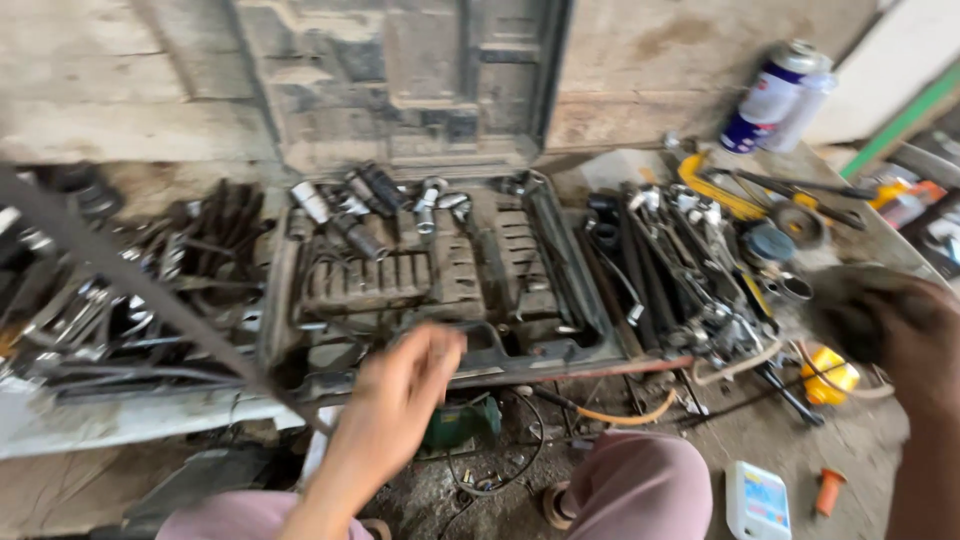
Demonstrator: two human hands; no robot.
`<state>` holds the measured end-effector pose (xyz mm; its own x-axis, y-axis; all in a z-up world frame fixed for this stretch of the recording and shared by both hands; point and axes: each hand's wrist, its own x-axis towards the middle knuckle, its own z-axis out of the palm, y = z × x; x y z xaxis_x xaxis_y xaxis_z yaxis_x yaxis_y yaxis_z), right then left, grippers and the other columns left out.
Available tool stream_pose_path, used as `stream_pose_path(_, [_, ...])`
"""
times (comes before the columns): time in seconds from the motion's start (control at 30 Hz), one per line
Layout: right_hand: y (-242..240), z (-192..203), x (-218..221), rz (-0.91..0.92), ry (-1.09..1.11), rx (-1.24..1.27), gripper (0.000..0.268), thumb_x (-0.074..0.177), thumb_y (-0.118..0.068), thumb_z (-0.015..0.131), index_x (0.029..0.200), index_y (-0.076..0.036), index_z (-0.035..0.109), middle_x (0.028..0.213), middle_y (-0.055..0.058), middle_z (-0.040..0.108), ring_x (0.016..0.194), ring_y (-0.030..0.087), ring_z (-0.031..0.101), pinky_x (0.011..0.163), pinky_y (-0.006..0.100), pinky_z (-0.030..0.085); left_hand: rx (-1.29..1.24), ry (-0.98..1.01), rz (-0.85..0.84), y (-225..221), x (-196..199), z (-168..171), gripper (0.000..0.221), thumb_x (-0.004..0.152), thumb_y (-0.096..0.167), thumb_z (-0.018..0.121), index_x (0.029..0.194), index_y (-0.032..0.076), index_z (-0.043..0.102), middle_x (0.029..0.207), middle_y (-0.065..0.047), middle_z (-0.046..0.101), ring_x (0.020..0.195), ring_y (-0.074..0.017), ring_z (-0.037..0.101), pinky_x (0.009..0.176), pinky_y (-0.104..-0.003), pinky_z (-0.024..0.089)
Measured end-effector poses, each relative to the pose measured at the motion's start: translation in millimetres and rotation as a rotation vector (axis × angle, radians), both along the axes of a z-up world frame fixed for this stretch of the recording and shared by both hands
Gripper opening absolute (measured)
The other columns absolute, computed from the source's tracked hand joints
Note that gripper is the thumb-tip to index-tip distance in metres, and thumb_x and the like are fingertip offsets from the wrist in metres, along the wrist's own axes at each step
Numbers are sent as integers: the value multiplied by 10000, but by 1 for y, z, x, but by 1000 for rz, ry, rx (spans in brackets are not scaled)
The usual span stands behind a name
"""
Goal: Cleaning and organizing various mechanical sockets and wrenches into a portable tool case on a workshop bench.
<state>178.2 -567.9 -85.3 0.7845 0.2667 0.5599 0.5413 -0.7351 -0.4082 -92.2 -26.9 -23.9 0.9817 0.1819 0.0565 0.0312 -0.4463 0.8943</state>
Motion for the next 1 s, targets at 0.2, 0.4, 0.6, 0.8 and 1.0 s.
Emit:
stream_pose_path(0.2, [102,-16,-82,70,301,819,299,980,18,411,1203,-64,592,1217,67,656,770,115,548,603,211,414,308,20,303,50,119,21,225,998,284,588,1149,126,645,1158,-46,713,1093,-206,661,960,-404,548])
stream_pose_path(0.4, [225,-74,-212,473,819,1118,61,826,-20,670,879,-34,644,788,229,723,640,368,741,583,508,631,561,138,724,128,228,-77,606,1015,483,649,1237,-27,408,940,-174,672,634,-323,722,485,-417,609])
stream_pose_path(0.6, [204,-183,-223,518,850,840,240,806,18,790,1045,32,791,1021,168,826,849,233,776,839,385,628,781,167,683,118,247,-70,896,937,612,704,1427,-11,287,801,-97,742,615,-258,719,552,-367,571])
stream_pose_path(0.8, [179,-238,-226,554,907,978,475,816,109,778,1280,150,686,1286,213,749,1142,290,715,1035,397,484,307,267,646,117,238,-54,787,993,246,634,1454,-92,94,848,-100,716,618,-243,688,529,-351,566])
stream_pose_path(1.0, [265,8,-235,-178,876,477,221,798,-57,756,972,-16,885,785,164,909,669,274,821,712,343,607,-625,76,418,67,141,3,606,965,153,674,1519,74,443,972,-103,763,593,-103,664,436,-183,492])
